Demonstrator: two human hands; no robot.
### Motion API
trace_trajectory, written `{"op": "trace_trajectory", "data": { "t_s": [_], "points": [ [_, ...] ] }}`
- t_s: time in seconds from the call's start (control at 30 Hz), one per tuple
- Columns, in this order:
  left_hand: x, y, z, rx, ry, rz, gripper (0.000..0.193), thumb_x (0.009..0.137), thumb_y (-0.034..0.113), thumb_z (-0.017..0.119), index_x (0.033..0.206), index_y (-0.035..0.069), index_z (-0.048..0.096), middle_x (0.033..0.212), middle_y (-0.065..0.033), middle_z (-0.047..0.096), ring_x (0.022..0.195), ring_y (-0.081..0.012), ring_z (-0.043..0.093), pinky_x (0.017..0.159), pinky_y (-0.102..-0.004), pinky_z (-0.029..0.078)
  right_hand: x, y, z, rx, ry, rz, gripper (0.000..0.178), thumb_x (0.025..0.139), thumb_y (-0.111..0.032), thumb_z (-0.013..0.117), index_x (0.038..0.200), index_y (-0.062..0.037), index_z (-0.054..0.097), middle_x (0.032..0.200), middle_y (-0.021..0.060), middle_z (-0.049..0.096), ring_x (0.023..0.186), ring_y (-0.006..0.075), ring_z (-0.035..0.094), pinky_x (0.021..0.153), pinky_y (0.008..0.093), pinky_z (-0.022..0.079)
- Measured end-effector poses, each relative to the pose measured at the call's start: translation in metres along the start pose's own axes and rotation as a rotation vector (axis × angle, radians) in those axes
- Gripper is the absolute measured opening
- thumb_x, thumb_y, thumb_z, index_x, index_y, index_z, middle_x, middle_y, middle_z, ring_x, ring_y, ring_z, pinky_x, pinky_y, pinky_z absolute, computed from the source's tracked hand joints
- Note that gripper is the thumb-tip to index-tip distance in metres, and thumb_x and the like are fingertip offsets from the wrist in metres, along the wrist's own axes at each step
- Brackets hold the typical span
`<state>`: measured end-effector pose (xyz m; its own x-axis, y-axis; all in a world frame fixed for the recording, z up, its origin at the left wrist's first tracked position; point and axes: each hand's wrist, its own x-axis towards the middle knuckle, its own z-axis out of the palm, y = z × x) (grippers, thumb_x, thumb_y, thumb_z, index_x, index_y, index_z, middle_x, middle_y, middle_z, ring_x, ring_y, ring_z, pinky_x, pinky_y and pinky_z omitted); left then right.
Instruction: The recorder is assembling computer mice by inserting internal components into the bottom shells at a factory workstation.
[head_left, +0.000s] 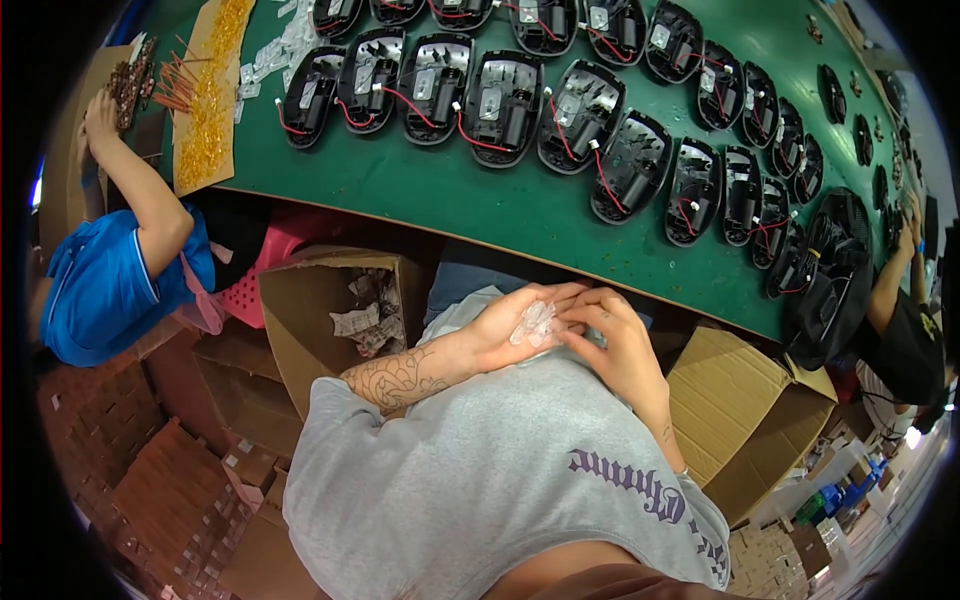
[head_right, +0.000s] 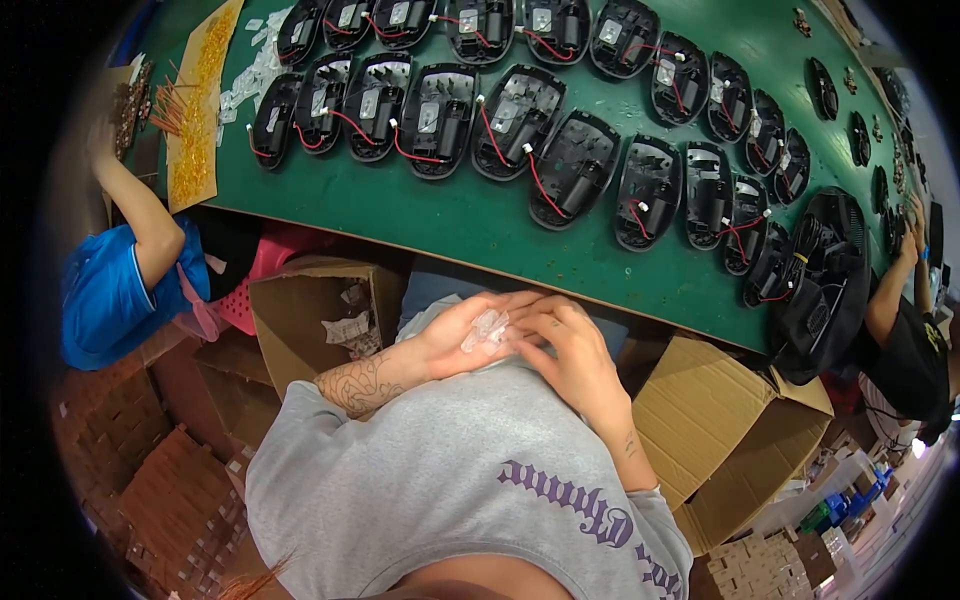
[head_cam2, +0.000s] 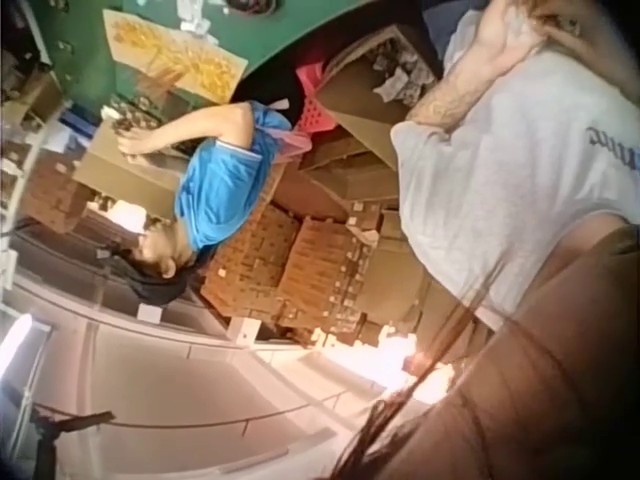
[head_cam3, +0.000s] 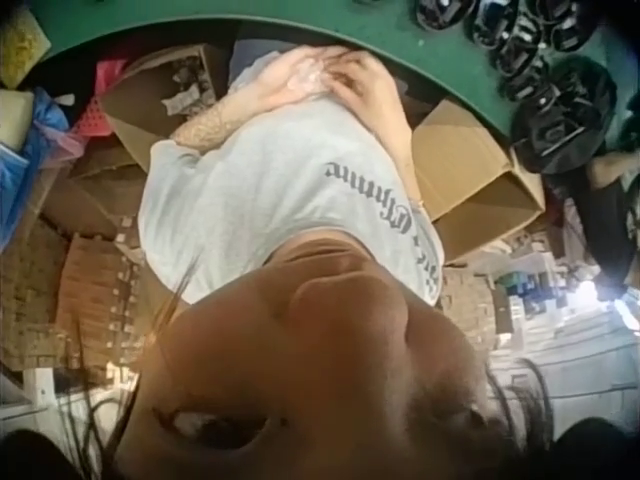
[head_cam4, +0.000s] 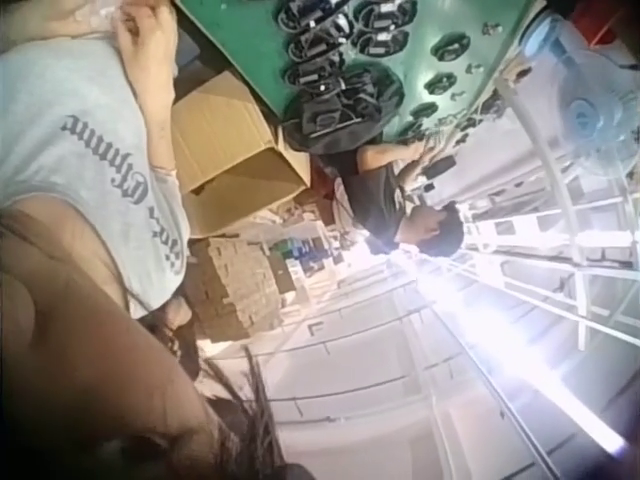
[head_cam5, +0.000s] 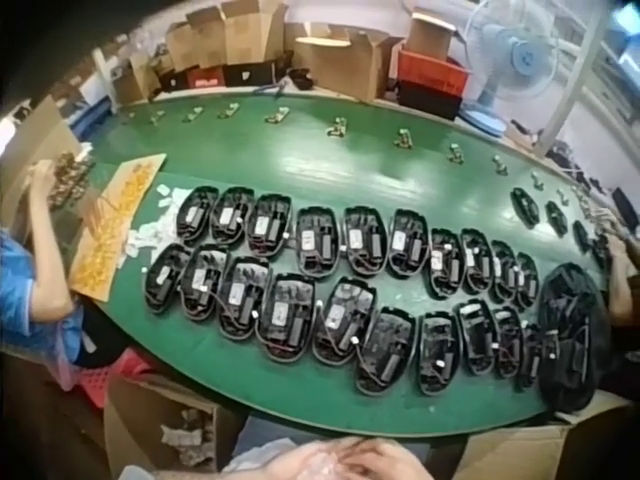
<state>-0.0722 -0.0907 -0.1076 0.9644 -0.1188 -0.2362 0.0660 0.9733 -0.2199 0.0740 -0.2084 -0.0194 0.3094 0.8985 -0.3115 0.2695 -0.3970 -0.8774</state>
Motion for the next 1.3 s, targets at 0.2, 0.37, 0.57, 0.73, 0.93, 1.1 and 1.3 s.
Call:
{"op": "trace_trajectory", "data": {
  "t_s": [0.2, 0.37, 0.57, 0.73, 0.93, 1.1, 1.3],
  "points": [
    [-0.005, 0.001, 0.028, 0.064, 0.268, -0.084, 0.049, 0.105, 0.025, 0.04, 0.148, 0.0, 0.042, 0.136, -0.0086, 0.056, 0.117, -0.0201, 0.056, 0.105, -0.0369, 0.046, -0.002, 0.0, -0.003, -0.082, -0.047, -0.101, 0.023, 0.078, -0.008, 0.078, 0.098, -0.0016, 0.07, 0.104, 0.0092, 0.064, 0.103, 0.0288, 0.063, 0.087, 0.0375, 0.052],
    [-0.004, -0.001, 0.003, -0.09, 0.009, -0.096, 0.045, 0.105, 0.025, 0.039, 0.142, -0.001, 0.046, 0.136, -0.0141, 0.056, 0.124, -0.0242, 0.055, 0.108, -0.0393, 0.044, -0.003, -0.006, -0.006, -0.1, -0.064, -0.121, 0.023, 0.078, -0.01, 0.079, 0.098, -0.0025, 0.07, 0.106, 0.0091, 0.064, 0.103, 0.0289, 0.063, 0.088, 0.0383, 0.052],
    [-0.001, 0.01, 0.021, 0.024, 0.287, -0.09, 0.042, 0.105, 0.024, 0.04, 0.136, -0.002, 0.051, 0.135, -0.017, 0.058, 0.125, -0.0274, 0.056, 0.111, -0.041, 0.043, 0.0, 0.0, -0.012, -0.097, -0.103, -0.268, 0.02, 0.076, -0.006, 0.081, 0.094, -0.0026, 0.073, 0.101, 0.0099, 0.068, 0.097, 0.0262, 0.067, 0.08, 0.0345, 0.056],
    [0.031, 0.037, -0.057, 0.217, 0.336, 0.02, 0.051, 0.103, 0.031, 0.048, 0.144, 0.002, 0.046, 0.142, -0.0147, 0.053, 0.131, -0.0276, 0.052, 0.111, -0.0413, 0.044, 0.024, -0.028, -0.042, -0.007, 0.22, -0.417, 0.014, 0.076, -0.001, 0.079, 0.089, -0.0007, 0.072, 0.092, 0.0106, 0.073, 0.086, 0.0243, 0.071, 0.076, 0.0315, 0.056],
    [0.09, 0.058, 0.019, 0.415, 0.191, 0.414, 0.047, 0.104, 0.026, 0.05, 0.144, 0.001, 0.044, 0.142, -0.0137, 0.053, 0.13, -0.0258, 0.053, 0.11, -0.044, 0.044, 0.08, -0.045, -0.078, -0.187, 0.637, -0.334, 0.012, 0.083, 0.002, 0.073, 0.095, -0.001, 0.072, 0.105, 0.0106, 0.071, 0.095, 0.0233, 0.069, 0.079, 0.0299, 0.053],
    [0.085, 0.057, 0.048, 0.996, -0.106, 0.498, 0.055, 0.104, 0.028, 0.052, 0.151, 0.004, 0.033, 0.151, -0.0122, 0.043, 0.136, -0.0257, 0.047, 0.112, -0.0429, 0.043, 0.116, -0.043, -0.084, -0.525, 0.768, -0.422, 0.01, 0.087, -0.004, 0.07, 0.097, -0.0046, 0.072, 0.122, 0.0109, 0.064, 0.118, 0.0284, 0.06, 0.096, 0.0375, 0.048],
    [0.085, 0.064, 0.036, 0.856, -0.071, 0.52, 0.055, 0.105, 0.03, 0.05, 0.151, 0.005, 0.034, 0.151, -0.0121, 0.043, 0.137, -0.026, 0.047, 0.112, -0.0434, 0.042, 0.125, -0.036, -0.072, -0.713, 0.645, -0.415, 0.009, 0.09, -0.01, 0.069, 0.097, -0.0073, 0.073, 0.14, 0.0108, 0.055, 0.139, 0.0375, 0.039, 0.112, 0.0472, 0.032]
  ]
}}
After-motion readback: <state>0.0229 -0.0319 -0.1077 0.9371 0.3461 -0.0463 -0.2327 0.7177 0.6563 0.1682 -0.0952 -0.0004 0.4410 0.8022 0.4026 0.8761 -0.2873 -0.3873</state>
